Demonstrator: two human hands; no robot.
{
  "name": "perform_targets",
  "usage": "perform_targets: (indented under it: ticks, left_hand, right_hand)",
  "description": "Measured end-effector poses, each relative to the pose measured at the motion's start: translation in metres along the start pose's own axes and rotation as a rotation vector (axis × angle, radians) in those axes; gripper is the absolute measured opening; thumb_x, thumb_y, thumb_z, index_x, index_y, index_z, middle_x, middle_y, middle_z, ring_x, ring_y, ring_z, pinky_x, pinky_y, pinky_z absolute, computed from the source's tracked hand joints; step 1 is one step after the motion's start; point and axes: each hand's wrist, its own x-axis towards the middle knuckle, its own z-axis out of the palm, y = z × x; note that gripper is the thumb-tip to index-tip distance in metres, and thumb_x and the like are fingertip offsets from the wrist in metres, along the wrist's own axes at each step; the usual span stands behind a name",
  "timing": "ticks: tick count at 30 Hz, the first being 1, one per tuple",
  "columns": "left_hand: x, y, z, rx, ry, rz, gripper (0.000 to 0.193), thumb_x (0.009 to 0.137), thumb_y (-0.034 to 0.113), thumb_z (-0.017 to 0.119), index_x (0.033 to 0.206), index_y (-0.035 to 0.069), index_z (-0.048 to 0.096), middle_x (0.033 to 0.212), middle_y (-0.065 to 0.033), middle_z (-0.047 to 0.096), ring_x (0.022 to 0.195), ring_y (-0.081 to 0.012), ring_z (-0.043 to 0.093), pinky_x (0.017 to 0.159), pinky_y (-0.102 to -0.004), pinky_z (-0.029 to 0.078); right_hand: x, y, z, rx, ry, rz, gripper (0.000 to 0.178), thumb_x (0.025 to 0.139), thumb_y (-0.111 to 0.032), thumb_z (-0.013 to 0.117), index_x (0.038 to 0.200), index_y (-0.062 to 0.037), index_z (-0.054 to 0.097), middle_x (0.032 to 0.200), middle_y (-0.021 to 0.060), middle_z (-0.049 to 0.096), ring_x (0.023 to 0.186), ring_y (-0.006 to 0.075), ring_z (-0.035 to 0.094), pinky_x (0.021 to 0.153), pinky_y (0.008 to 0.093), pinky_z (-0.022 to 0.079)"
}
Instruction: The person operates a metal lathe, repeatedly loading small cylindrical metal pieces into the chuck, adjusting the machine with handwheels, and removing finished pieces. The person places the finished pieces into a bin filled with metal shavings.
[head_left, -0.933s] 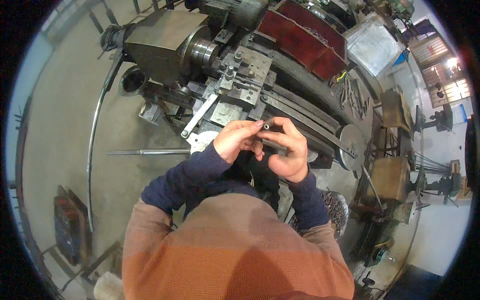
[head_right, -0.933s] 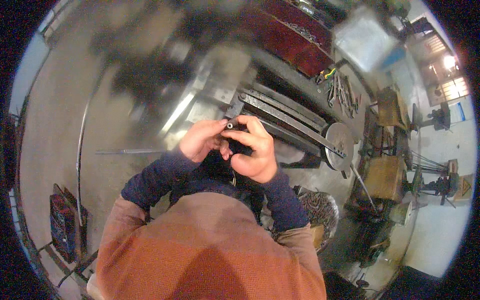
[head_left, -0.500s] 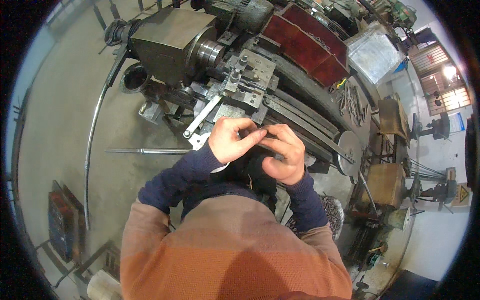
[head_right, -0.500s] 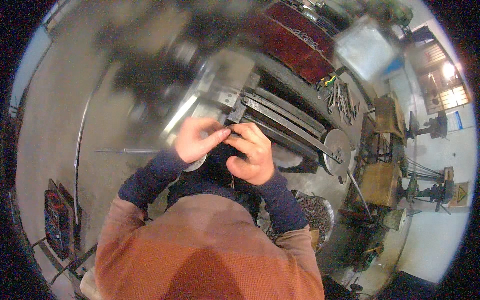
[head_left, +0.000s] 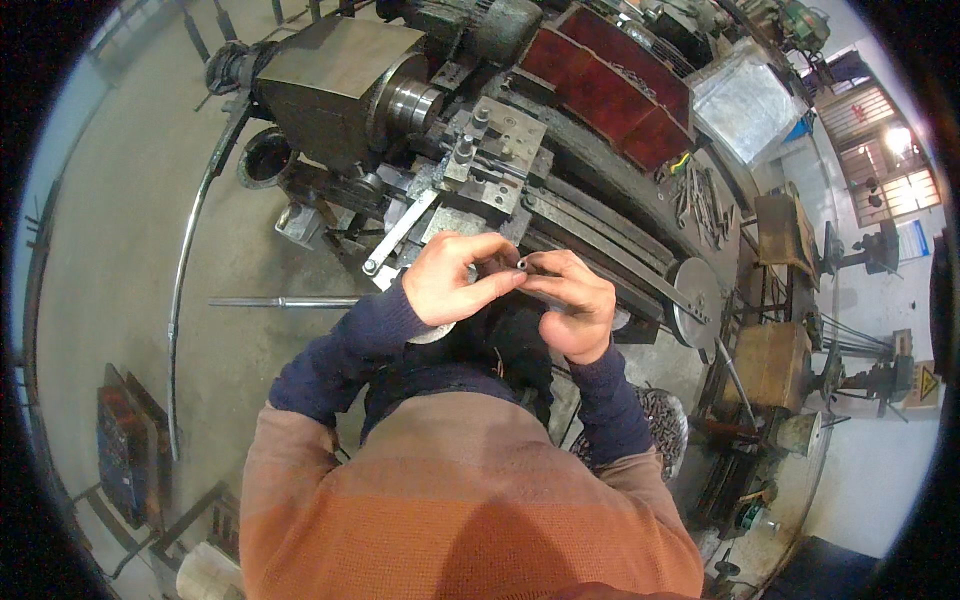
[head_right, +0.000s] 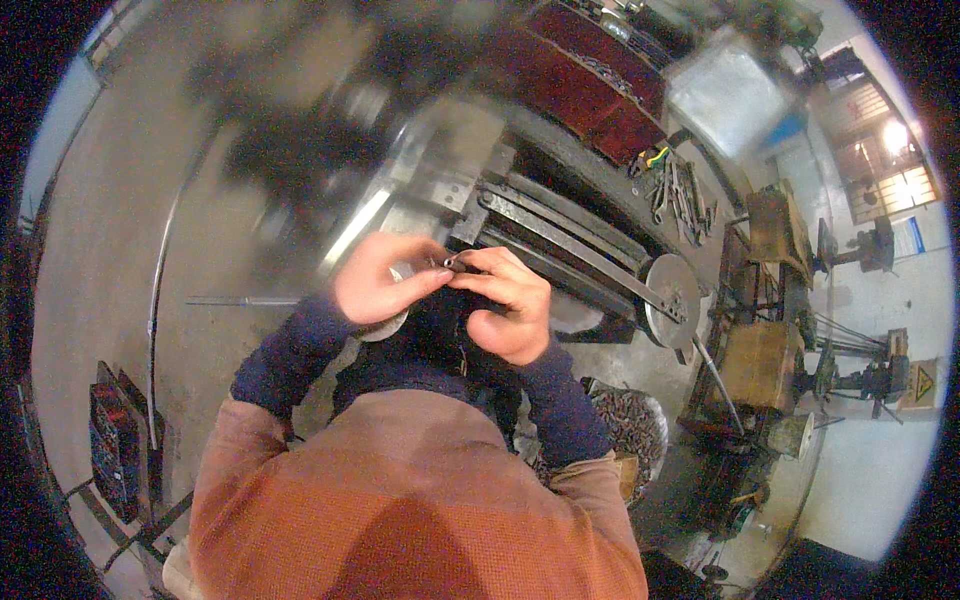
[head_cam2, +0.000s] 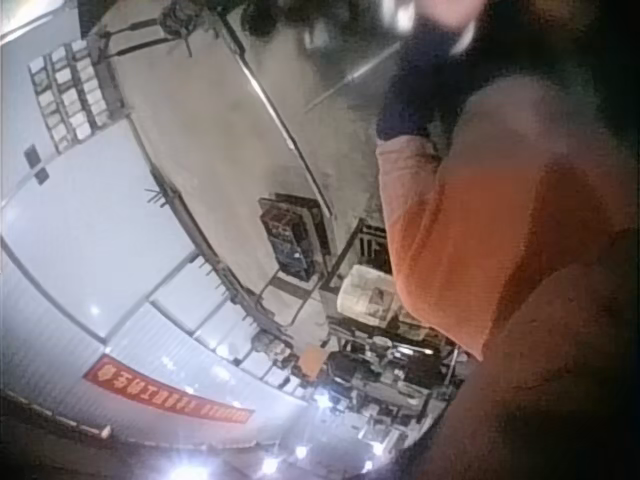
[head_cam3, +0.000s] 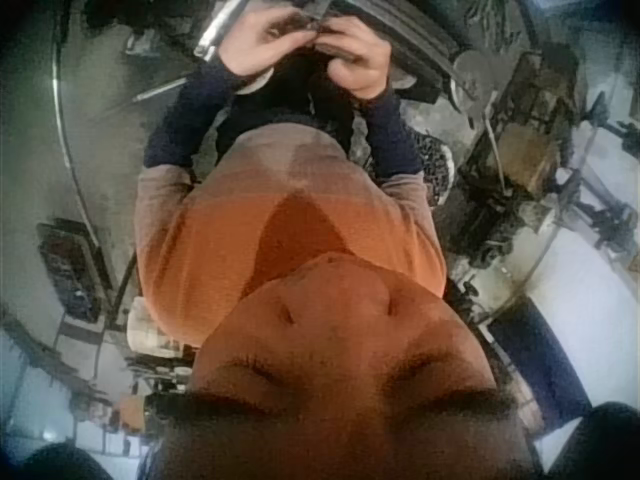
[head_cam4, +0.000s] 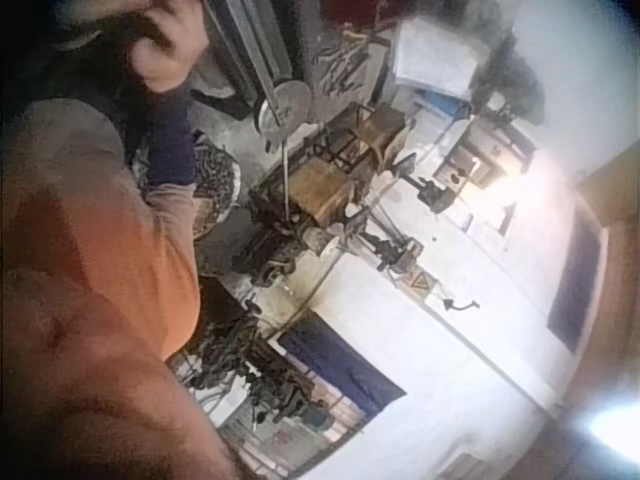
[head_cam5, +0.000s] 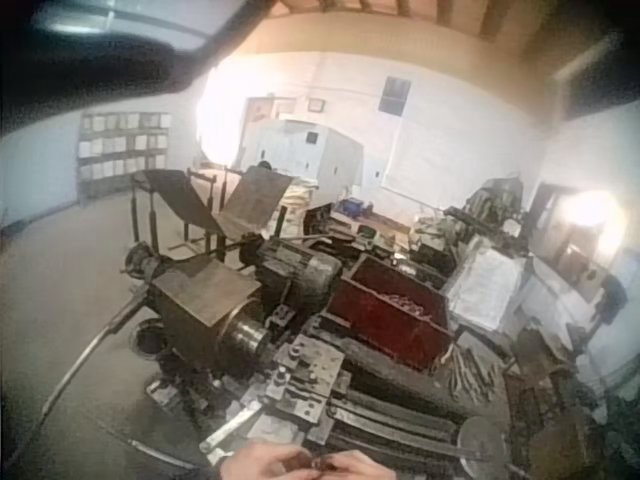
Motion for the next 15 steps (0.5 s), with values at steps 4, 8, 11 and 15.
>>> perform_targets:
  ticks: [4, 8, 11, 15]
  left_hand:
    - [-0.001, 0.003, -0.001, -0.076, 0.01, -0.009, 0.021, 0.079, 0.015, 0.063, 0.092, -0.001, 0.062, 0.075, -0.0123, 0.064, 0.068, -0.0184, 0.062, 0.063, -0.0295, 0.047]
    - [0.0, 0.005, -0.001, -0.109, -0.01, -0.023, 0.022, 0.079, 0.013, 0.063, 0.095, -0.001, 0.061, 0.075, -0.0105, 0.064, 0.068, -0.0167, 0.062, 0.064, -0.0293, 0.048]
    - [0.001, 0.006, -0.002, -0.134, -0.04, -0.034, 0.023, 0.08, 0.013, 0.063, 0.097, -0.002, 0.06, 0.075, -0.01, 0.064, 0.068, -0.0157, 0.062, 0.064, -0.0291, 0.048]
    - [0.003, 0.003, 0.001, -0.206, -0.058, -0.055, 0.023, 0.08, 0.012, 0.062, 0.098, -0.002, 0.059, 0.075, -0.0099, 0.064, 0.068, -0.0151, 0.061, 0.064, -0.0283, 0.048]
  right_hand:
    - [-0.007, 0.007, 0.0, 0.118, 0.005, 0.047, 0.047, 0.073, -0.042, 0.061, 0.089, 0.0021, 0.067, 0.097, 0.0176, 0.062, 0.093, 0.03, 0.059, 0.084, 0.0362, 0.044]
    - [-0.009, 0.01, 0.0, 0.184, 0.002, 0.087, 0.052, 0.073, -0.046, 0.061, 0.09, 0.003, 0.067, 0.098, 0.018, 0.062, 0.094, 0.0298, 0.059, 0.085, 0.0361, 0.044]
    - [-0.009, 0.008, 0.002, 0.223, 0.017, 0.153, 0.054, 0.072, -0.047, 0.062, 0.089, 0.0033, 0.067, 0.099, 0.0186, 0.062, 0.094, 0.0301, 0.059, 0.086, 0.0356, 0.043]
    - [-0.014, 0.015, 0.002, 0.286, 0.008, 0.202, 0.055, 0.072, -0.049, 0.063, 0.089, 0.0035, 0.068, 0.102, 0.0187, 0.062, 0.096, 0.0293, 0.059, 0.087, 0.0348, 0.043]
